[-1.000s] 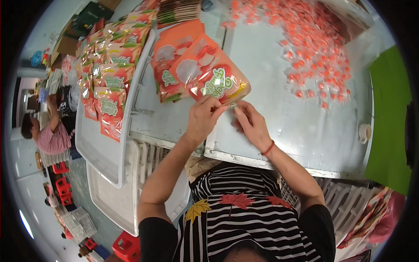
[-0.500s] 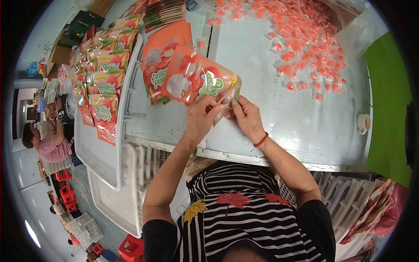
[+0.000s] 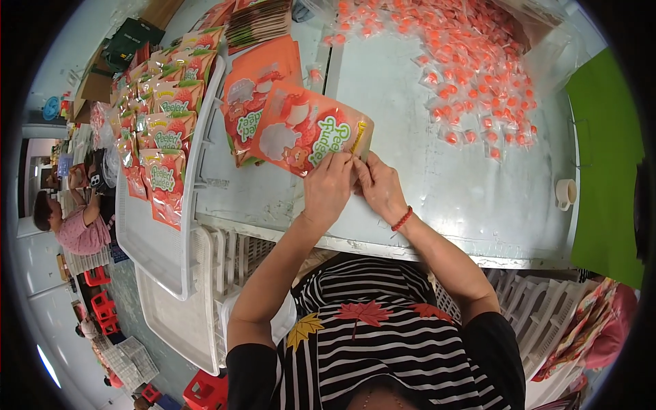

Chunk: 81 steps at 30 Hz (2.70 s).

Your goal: Packaging individual candies into larger branded bags.

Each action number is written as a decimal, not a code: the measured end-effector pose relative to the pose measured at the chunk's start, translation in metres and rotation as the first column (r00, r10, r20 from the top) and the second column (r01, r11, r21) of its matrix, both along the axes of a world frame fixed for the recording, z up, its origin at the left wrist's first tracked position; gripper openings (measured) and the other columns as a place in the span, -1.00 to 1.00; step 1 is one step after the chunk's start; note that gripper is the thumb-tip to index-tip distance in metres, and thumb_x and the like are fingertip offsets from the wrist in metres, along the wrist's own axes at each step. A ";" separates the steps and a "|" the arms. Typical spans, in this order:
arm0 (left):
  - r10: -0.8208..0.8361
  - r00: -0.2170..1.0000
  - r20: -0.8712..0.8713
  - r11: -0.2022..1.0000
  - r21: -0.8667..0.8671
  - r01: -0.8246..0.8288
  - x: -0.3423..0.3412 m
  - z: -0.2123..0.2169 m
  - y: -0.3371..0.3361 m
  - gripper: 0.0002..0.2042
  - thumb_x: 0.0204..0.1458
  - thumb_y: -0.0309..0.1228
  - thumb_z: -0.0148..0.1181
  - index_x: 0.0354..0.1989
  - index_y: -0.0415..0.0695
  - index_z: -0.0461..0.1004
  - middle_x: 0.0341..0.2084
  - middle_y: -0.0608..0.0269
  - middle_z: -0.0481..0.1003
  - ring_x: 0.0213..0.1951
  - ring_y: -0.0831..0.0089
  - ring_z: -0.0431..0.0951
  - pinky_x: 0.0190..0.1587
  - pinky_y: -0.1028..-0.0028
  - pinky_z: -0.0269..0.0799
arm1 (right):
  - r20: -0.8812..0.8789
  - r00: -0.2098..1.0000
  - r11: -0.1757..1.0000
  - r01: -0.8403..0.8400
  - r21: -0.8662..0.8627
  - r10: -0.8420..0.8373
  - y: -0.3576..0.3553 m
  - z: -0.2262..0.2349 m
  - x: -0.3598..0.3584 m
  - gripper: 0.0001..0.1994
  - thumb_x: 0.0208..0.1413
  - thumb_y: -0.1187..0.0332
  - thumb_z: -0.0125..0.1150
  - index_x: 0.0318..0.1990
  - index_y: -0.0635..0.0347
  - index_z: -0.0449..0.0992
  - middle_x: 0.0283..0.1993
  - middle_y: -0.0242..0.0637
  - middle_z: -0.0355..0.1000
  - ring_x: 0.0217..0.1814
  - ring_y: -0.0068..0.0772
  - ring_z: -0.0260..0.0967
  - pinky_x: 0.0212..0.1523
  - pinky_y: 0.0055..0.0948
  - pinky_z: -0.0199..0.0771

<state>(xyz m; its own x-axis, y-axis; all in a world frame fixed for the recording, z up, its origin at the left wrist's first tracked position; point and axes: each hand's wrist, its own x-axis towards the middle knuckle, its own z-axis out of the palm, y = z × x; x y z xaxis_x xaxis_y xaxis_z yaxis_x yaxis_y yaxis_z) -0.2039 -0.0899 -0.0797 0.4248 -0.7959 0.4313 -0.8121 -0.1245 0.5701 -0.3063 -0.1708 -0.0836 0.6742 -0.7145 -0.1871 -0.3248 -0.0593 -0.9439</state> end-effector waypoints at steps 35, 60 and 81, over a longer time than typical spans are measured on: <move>-0.166 0.905 0.391 0.966 0.250 0.069 -0.053 0.029 -0.022 -0.78 -0.23 -0.57 0.14 -0.34 -0.25 0.33 -0.46 0.02 0.47 -0.53 0.26 0.57 -0.58 0.40 0.48 | -0.122 0.968 0.973 -0.227 -0.040 0.221 -0.034 -0.017 -0.041 -0.80 0.08 0.51 0.08 -0.12 0.24 0.48 -0.25 -0.12 0.51 -0.35 -0.20 0.50 -0.36 -0.41 0.48; -0.406 0.858 0.313 0.911 0.205 0.357 -0.033 0.045 -0.022 -0.31 -0.31 -0.25 0.40 0.06 -0.23 0.30 -0.04 0.05 0.38 -0.04 0.11 0.40 0.09 0.11 0.20 | 0.386 0.882 0.733 -0.450 0.510 0.272 -0.056 0.039 -0.071 -0.77 0.23 0.34 0.02 -0.10 0.29 0.47 -0.21 -0.32 0.46 -0.13 -0.54 0.39 -0.15 -0.50 0.45; 0.095 0.980 0.174 0.979 0.164 -0.124 0.016 0.064 0.065 -0.21 -0.33 -0.39 0.46 0.18 -0.14 0.21 -0.02 0.02 0.36 0.01 0.01 0.37 0.06 0.16 0.29 | 0.163 0.977 0.988 0.150 -0.047 -0.140 -0.108 -0.008 -0.065 -0.61 0.31 0.21 -0.30 0.07 0.25 0.35 0.15 -0.07 0.31 0.21 -0.24 0.24 0.21 -0.23 0.15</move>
